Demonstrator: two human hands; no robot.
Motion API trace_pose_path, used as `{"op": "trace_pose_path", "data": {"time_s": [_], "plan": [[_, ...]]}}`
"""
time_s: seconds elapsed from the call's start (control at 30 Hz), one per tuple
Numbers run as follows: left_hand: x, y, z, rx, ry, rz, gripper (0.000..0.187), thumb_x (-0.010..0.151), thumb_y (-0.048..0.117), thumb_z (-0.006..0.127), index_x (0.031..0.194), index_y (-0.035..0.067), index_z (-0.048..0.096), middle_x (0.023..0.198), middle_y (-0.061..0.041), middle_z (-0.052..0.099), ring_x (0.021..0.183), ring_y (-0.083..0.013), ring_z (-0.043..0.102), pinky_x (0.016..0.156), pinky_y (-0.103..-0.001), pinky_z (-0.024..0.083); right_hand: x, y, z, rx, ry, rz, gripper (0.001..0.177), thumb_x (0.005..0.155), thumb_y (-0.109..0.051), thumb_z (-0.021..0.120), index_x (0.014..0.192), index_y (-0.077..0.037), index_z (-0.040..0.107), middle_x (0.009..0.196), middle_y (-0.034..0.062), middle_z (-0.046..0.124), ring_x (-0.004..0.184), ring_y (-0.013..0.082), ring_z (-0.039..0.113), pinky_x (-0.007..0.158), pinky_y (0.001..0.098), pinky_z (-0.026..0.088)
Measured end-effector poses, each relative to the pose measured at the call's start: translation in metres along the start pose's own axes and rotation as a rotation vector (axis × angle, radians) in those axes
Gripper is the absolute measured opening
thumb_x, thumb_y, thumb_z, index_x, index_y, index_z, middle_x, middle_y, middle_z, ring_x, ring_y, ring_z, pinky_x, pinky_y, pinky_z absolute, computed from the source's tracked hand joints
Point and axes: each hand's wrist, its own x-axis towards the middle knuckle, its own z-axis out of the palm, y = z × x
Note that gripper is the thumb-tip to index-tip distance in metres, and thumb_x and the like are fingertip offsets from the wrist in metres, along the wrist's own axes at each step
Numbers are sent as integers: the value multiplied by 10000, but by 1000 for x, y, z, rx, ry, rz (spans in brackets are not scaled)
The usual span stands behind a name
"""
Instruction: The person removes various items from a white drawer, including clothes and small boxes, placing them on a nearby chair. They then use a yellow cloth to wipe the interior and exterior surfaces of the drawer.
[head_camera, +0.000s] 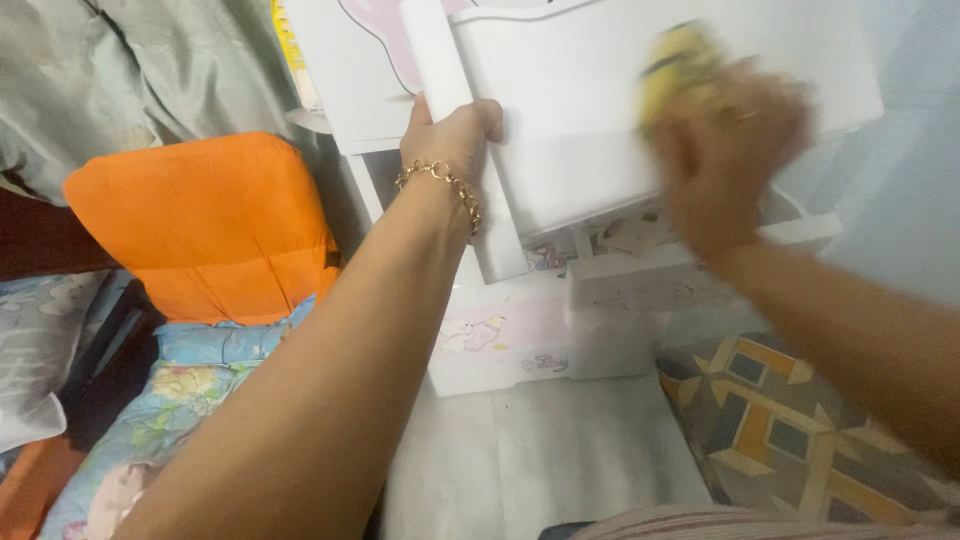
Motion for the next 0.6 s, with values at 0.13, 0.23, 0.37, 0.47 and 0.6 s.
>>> {"op": "trace_pose_path", "data": {"time_s": [0.13,0.23,0.37,0.47,0.6], "plan": [[10,-5,2,-23,-47,78,623,543,-17,633,1158,81,646,964,-92,683,879,-258,643,712,-439,564,-5,-94,-13,202,-200,-265,205,987,-427,657,1044,-275,782,1357,85,613,1272,297,457,1140,555,255],[14,-8,-3,-45,-74,58,671,543,-8,625,1206,95,614,989,-97,686,902,-273,668,733,-464,588,3,-43,-26,196,-239,-339,208,1031,-381,727,1184,-254,787,1389,69,616,1269,262,457,1155,519,277],[8,-11,-10,93,-170,50,864,590,159,696,1404,207,411,1118,-107,664,1000,-283,685,795,-501,601,18,61,-33,23,-64,103,250,1078,-283,569,1294,-174,633,1412,163,410,1291,308,372,1095,521,262],[8,-20,-10,67,-260,205,924,697,406,746,1498,193,337,1318,-119,604,1197,-279,622,944,-487,558,17,46,-6,-229,35,-2,218,1059,-239,584,1254,-181,663,1425,149,426,1343,322,364,1116,552,223],[15,-36,-14,104,-298,396,936,788,637,665,1527,149,365,1486,-136,530,1394,-280,473,1104,-458,391,29,-54,21,108,-172,-259,286,1106,-311,657,1371,-229,725,1381,123,486,1331,316,372,1144,584,211]]}}
